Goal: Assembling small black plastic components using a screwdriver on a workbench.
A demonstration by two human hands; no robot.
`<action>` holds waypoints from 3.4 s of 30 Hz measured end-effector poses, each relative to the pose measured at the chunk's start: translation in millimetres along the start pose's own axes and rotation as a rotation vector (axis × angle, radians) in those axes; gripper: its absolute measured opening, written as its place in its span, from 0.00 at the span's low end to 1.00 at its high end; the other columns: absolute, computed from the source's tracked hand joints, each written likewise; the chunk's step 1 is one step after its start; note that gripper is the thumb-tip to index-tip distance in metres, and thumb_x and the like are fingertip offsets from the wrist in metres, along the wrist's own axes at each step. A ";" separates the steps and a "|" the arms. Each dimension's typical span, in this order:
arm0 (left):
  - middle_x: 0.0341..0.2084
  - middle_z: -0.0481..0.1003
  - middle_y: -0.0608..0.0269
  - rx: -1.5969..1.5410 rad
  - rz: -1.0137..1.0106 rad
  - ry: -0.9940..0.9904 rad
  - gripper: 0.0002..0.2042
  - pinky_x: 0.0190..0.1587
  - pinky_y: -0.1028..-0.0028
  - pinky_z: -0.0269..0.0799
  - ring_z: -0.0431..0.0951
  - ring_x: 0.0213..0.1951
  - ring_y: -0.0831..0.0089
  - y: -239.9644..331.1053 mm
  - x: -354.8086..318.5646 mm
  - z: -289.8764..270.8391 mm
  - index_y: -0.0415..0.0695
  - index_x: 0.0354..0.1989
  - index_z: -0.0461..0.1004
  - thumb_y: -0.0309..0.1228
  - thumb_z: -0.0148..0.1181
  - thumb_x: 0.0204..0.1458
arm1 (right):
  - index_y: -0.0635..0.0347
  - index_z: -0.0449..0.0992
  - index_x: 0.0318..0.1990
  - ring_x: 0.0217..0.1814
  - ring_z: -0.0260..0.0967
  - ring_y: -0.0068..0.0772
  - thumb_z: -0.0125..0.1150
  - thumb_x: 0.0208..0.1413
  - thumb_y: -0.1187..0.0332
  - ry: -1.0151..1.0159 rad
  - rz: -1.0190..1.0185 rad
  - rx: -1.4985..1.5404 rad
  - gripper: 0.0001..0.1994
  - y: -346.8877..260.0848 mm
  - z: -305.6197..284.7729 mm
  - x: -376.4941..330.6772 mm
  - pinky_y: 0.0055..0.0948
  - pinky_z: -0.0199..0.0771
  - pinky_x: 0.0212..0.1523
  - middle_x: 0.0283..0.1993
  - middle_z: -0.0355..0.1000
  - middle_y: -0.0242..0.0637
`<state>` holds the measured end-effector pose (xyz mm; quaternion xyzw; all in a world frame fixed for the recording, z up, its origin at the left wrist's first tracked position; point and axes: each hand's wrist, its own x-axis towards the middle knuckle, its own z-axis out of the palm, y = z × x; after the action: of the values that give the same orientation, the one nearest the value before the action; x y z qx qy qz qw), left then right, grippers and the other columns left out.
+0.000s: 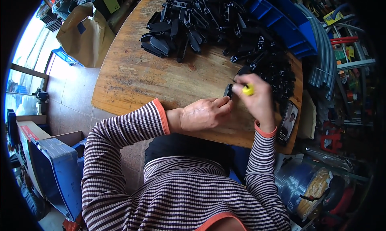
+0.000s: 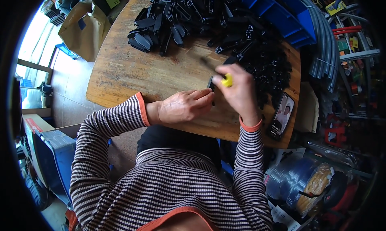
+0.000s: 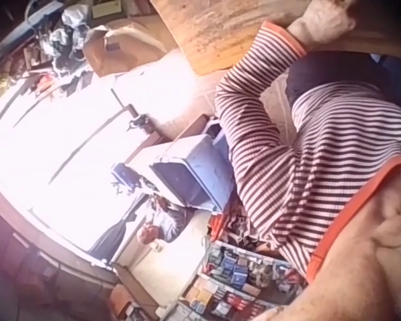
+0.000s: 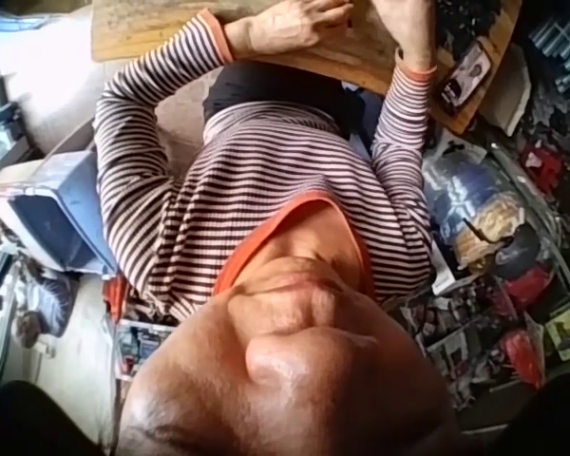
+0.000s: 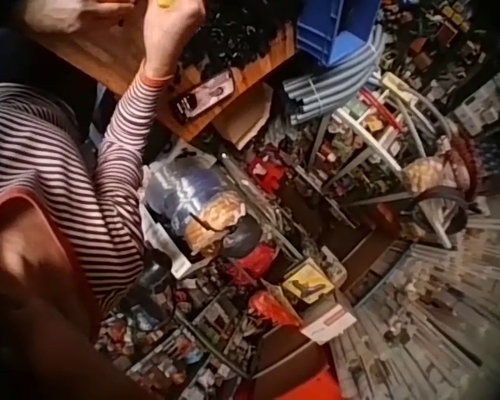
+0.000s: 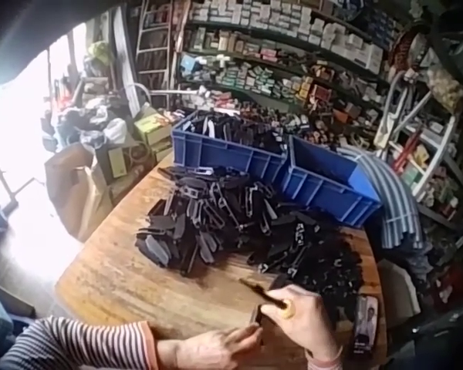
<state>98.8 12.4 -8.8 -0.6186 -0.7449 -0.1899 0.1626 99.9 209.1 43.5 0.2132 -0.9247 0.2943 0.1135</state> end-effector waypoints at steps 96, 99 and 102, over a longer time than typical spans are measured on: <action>0.37 0.69 0.59 -0.102 -0.217 0.012 0.12 0.50 0.67 0.68 0.70 0.45 0.63 -68.2 3.1 -8.0 0.41 0.40 0.72 0.26 0.58 0.45 | 0.66 0.77 0.36 0.37 0.72 0.50 0.67 0.44 0.76 0.005 0.310 -0.157 0.10 56.1 -5.9 -5.2 0.36 0.72 0.38 0.35 0.72 0.47; 0.38 0.70 0.60 0.043 -0.442 0.071 0.15 0.50 0.68 0.68 0.69 0.44 0.65 -98.4 -7.6 -26.7 0.42 0.40 0.72 0.26 0.62 0.41 | 0.67 0.77 0.35 0.36 0.72 0.49 0.67 0.43 0.76 0.029 0.248 -0.161 0.10 50.3 -4.0 -0.8 0.36 0.72 0.37 0.34 0.72 0.47; 0.38 0.71 0.62 0.227 -0.316 0.038 0.17 0.50 0.68 0.68 0.69 0.43 0.66 -124.7 -5.5 -29.5 0.44 0.41 0.73 0.25 0.64 0.38 | 0.67 0.77 0.34 0.35 0.72 0.49 0.68 0.43 0.76 0.031 0.204 -0.192 0.10 49.1 0.5 -1.0 0.37 0.72 0.36 0.33 0.71 0.47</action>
<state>-22.5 -26.8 4.2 -0.4681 -0.8460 -0.1396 0.2136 78.0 245.2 18.4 0.1016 -0.9635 0.2179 0.1173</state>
